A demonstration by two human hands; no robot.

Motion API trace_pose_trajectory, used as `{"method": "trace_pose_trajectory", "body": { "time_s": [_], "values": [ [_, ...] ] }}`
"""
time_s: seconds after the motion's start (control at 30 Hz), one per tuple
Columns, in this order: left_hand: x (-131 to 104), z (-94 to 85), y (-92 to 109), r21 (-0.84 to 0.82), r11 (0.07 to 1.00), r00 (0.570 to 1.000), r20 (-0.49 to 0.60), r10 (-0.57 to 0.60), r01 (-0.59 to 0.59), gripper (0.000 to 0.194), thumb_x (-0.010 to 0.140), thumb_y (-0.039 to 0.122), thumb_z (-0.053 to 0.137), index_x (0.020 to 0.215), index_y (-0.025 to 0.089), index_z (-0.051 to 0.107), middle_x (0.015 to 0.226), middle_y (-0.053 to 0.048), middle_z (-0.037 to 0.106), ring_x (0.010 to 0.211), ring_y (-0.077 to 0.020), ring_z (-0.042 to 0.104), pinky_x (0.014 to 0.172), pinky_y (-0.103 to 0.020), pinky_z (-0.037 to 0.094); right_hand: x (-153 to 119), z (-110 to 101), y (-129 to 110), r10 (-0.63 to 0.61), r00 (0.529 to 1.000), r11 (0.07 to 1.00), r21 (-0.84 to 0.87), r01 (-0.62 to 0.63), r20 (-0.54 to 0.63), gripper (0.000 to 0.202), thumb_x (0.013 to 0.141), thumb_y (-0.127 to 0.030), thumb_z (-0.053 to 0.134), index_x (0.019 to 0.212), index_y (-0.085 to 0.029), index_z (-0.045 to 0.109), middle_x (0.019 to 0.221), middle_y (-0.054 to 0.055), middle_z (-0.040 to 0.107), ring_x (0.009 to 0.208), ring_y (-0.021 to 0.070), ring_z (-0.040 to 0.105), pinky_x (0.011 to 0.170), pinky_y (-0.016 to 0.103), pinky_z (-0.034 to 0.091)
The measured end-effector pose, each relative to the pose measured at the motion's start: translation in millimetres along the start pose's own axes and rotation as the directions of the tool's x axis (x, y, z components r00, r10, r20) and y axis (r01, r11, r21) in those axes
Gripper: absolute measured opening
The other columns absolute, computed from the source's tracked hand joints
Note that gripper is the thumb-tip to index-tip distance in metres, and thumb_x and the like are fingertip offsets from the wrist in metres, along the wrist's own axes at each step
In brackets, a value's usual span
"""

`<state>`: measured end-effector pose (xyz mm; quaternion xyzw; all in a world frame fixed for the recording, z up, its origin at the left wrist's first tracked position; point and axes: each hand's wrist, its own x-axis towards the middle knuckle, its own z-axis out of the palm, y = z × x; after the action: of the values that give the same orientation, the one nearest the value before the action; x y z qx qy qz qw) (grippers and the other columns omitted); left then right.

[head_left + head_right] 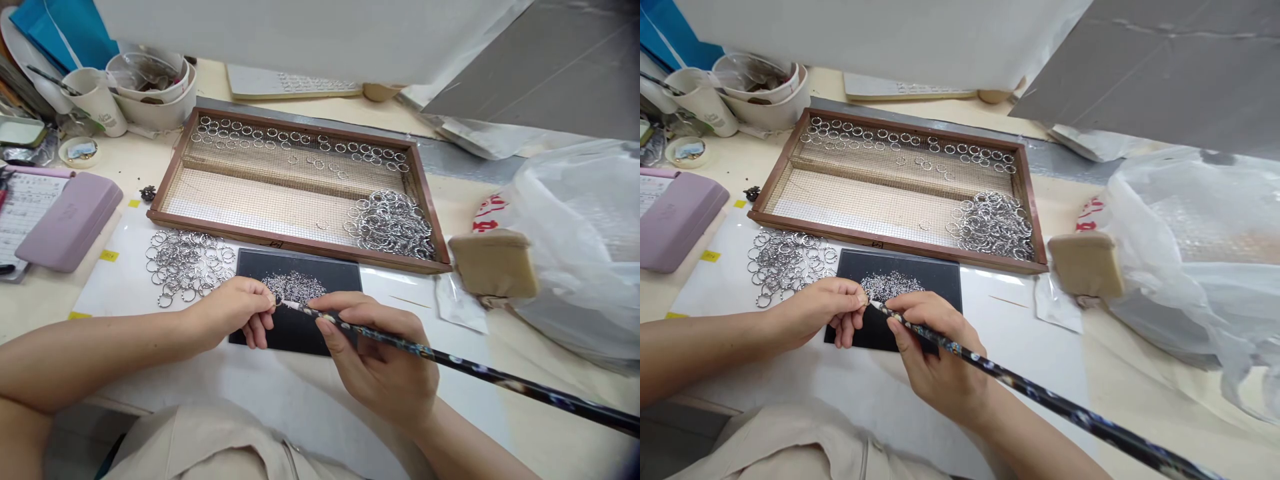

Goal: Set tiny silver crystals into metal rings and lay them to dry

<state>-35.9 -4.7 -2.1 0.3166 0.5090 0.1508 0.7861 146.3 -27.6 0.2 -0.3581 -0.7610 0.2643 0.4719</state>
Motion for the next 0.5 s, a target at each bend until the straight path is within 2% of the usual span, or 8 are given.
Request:
{"method": "trace_pose_trajectory", "body": {
  "time_s": [0.23,0.33,0.4,0.5],
  "values": [
    [0,0.2,1,-0.005,1.000,1.000,-0.004,-0.008,0.008,0.025,0.085,0.016,0.043,0.060,0.013,0.048,0.043,0.001,0.054,0.036,-0.0085,0.052,0.037,-0.017,0.038,1,-1,-1,-0.020,1.000,1.000,-0.005,0.020,-0.010,0.036,0.073,0.005,0.056,0.094,-0.021,0.044,0.084,0.006,0.064,0.076,0.0164,0.066,0.063,0.032,0.057],
    [0,0.2,1,-0.005,1.000,1.000,-0.007,-0.010,0.010,0.027,0.085,0.015,0.042,0.059,0.013,0.047,0.043,0.001,0.053,0.035,-0.0079,0.051,0.037,-0.016,0.037,1,-3,0,-0.012,0.998,0.999,-0.041,0.010,-0.054,0.035,0.073,0.004,0.056,0.093,-0.022,0.043,0.082,0.005,0.064,0.075,0.0163,0.066,0.062,0.030,0.056],
    [-1,0.2,2,-0.009,1.000,1.000,-0.008,-0.006,0.005,0.027,0.086,0.014,0.041,0.060,0.013,0.047,0.044,0.002,0.054,0.036,-0.0079,0.052,0.037,-0.016,0.037,0,-3,3,0.023,0.996,0.996,-0.088,-0.031,-0.091,0.033,0.074,0.001,0.057,0.093,-0.023,0.042,0.081,0.004,0.064,0.074,0.0163,0.067,0.062,0.030,0.055],
    [-2,-0.1,2,-0.015,1.000,1.000,-0.018,-0.005,0.005,0.026,0.086,0.013,0.041,0.060,0.013,0.047,0.045,0.002,0.053,0.036,-0.0082,0.053,0.037,-0.016,0.038,-4,0,9,0.150,0.984,0.963,-0.210,-0.168,-0.099,0.024,0.077,-0.010,0.058,0.089,-0.023,0.044,0.078,0.003,0.066,0.071,0.0168,0.066,0.060,0.030,0.054]
  ]
}}
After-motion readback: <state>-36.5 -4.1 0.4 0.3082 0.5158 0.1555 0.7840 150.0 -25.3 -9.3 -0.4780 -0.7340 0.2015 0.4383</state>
